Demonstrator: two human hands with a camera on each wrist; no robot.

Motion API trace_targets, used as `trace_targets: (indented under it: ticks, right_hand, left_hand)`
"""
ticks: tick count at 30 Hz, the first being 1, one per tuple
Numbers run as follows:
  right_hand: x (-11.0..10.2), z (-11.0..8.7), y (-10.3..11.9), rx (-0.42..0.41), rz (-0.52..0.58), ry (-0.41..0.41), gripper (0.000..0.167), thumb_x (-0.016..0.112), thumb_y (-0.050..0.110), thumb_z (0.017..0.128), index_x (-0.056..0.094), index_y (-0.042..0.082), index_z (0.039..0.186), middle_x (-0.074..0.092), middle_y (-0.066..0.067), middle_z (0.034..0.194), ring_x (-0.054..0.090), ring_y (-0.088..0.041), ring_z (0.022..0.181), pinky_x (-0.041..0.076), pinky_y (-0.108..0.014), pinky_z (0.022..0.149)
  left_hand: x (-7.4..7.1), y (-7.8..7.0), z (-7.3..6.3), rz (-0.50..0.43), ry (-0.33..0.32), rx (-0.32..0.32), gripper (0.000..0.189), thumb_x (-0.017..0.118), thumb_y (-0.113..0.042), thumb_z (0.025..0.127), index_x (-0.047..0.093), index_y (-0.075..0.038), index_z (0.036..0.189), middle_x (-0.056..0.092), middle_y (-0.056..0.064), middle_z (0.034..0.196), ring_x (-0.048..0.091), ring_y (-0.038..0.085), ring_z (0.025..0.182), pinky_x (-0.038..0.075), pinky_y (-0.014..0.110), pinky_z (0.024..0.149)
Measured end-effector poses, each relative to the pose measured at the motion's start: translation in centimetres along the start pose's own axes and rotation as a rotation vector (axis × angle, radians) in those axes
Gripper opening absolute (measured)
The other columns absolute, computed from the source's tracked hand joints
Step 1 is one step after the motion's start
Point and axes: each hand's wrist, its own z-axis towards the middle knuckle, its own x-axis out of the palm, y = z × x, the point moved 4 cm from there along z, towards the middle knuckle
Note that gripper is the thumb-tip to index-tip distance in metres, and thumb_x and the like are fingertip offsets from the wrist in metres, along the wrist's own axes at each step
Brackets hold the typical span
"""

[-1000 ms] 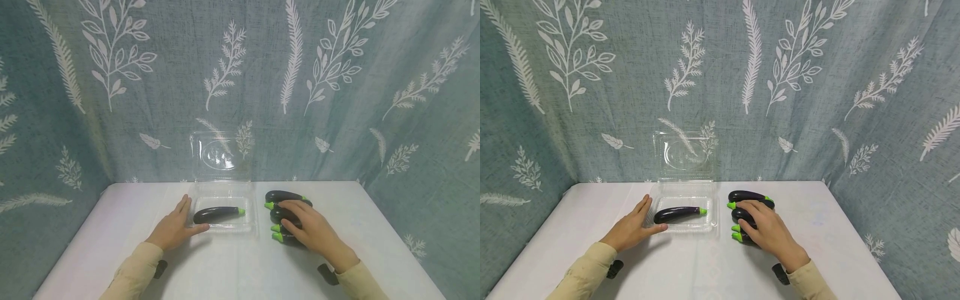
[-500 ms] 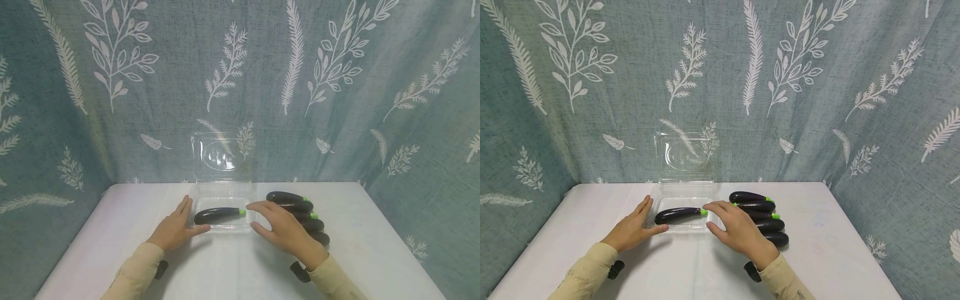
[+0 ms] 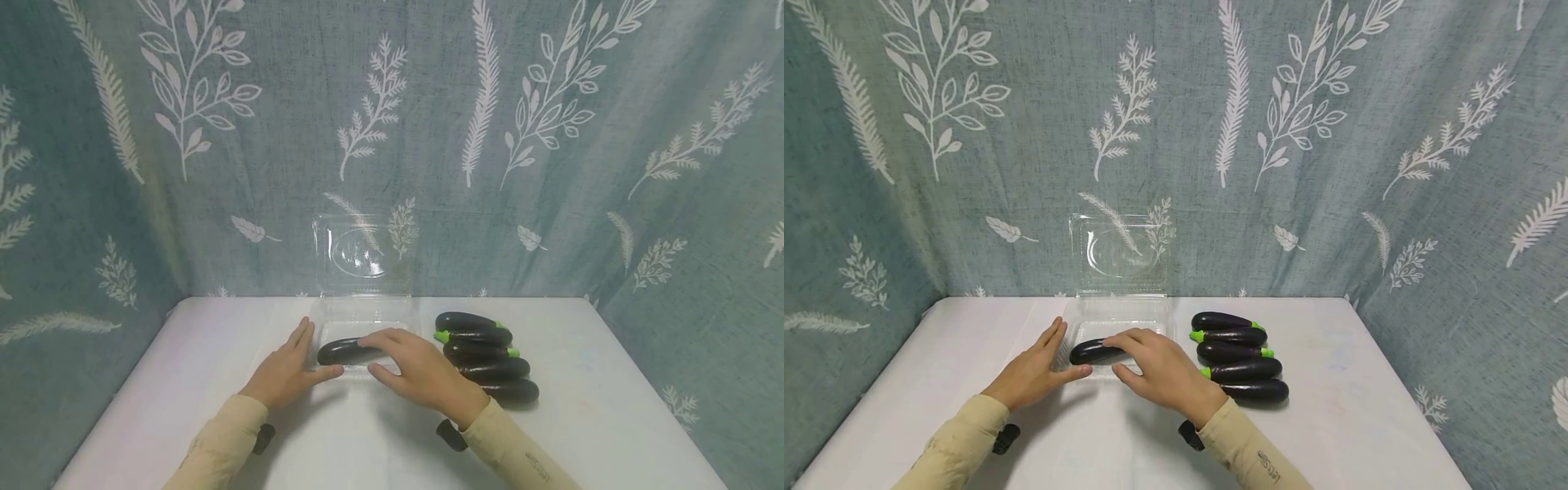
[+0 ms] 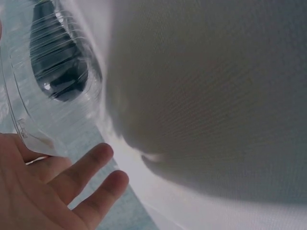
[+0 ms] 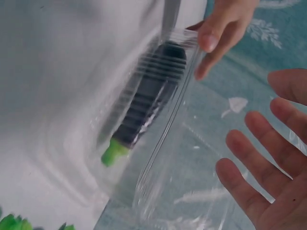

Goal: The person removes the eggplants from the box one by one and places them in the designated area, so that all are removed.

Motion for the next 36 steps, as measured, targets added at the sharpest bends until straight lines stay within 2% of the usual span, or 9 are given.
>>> trace_targets:
  ticks: [4,7,10,13,18,22,29,36]
  right_hand:
    - [0.7,1.0,-0.1,-0.008,0.036,0.003,0.037,0.068,0.027,0.098,0.063,0.02,0.134,0.066,0.002,0.129,0.06,-0.012,0.122,0.05,-0.03,0.103]
    - [1.5,1.8,-0.6,0.011,0.164,0.025,0.035,0.067,0.025,0.1,0.063,0.018,0.134,0.067,0.002,0.128,0.06,-0.011,0.122,0.048,-0.03,0.104]
    - [2.3,2.6,-1.3,0.061,0.307,0.04,0.033,0.066,0.022,0.1,0.064,0.016,0.133,0.068,0.002,0.127,0.06,-0.009,0.122,0.048,-0.031,0.105]
    - [3.0,3.3,-2.2,0.127,0.36,0.042,0.033,0.066,0.02,0.1,0.065,0.016,0.133,0.067,0.003,0.13,0.059,-0.009,0.124,0.048,-0.031,0.104]
    - [4.1,4.0,-3.8,0.219,0.354,0.04,0.034,0.066,0.019,0.1,0.065,0.017,0.134,0.066,0.004,0.133,0.058,-0.01,0.126,0.051,-0.032,0.101]
    - [4.9,4.3,-4.7,0.259,0.368,0.051,0.035,0.064,0.02,0.101,0.064,0.016,0.136,0.066,0.002,0.134,0.059,-0.012,0.125,0.051,-0.035,0.101]
    - [6.3,4.7,-5.7,0.325,0.311,0.09,0.044,0.06,0.026,0.104,0.055,0.017,0.146,0.057,0.0,0.146,0.05,-0.018,0.138,0.037,-0.037,0.116]
    - [7.9,4.8,-6.3,0.397,0.325,0.179,0.052,0.053,0.031,0.107,0.043,0.012,0.154,0.047,-0.007,0.155,0.041,-0.025,0.144,0.031,-0.042,0.12]
  left_hand:
    - [-0.1,0.1,0.1,-0.008,-0.007,-0.004,0.121,0.057,-0.08,0.085,0.013,0.003,0.16,0.011,0.023,0.167,0.04,0.054,0.136,0.038,0.066,0.107]
    - [-0.2,0.1,0.2,-0.011,-0.012,-0.004,0.122,0.057,-0.081,0.083,0.014,0.003,0.16,0.012,0.023,0.167,0.041,0.053,0.136,0.039,0.065,0.107]
    - [-0.2,0.1,0.3,-0.011,-0.015,0.001,0.124,0.056,-0.083,0.082,0.014,0.003,0.161,0.012,0.023,0.167,0.041,0.052,0.136,0.039,0.065,0.106]
    - [-0.2,0.1,0.3,-0.013,-0.016,0.003,0.124,0.056,-0.084,0.081,0.014,0.002,0.161,0.013,0.022,0.167,0.041,0.052,0.136,0.04,0.065,0.106]
    - [-0.3,0.1,0.3,-0.01,-0.012,0.0,0.123,0.057,-0.082,0.082,0.016,0.003,0.16,0.013,0.022,0.167,0.039,0.051,0.138,0.039,0.065,0.107]
    - [-0.2,0.1,0.2,-0.003,-0.012,0.002,0.122,0.057,-0.082,0.082,0.017,0.004,0.16,0.014,0.023,0.166,0.04,0.052,0.137,0.039,0.065,0.106]
    - [-0.2,0.1,0.0,0.003,-0.026,0.013,0.122,0.058,-0.081,0.082,0.019,0.005,0.159,0.015,0.024,0.166,0.041,0.051,0.137,0.04,0.064,0.106]
    - [0.0,0.2,0.2,0.001,-0.03,0.013,0.122,0.057,-0.082,0.081,0.018,0.003,0.16,0.015,0.023,0.166,0.042,0.052,0.136,0.04,0.064,0.107]
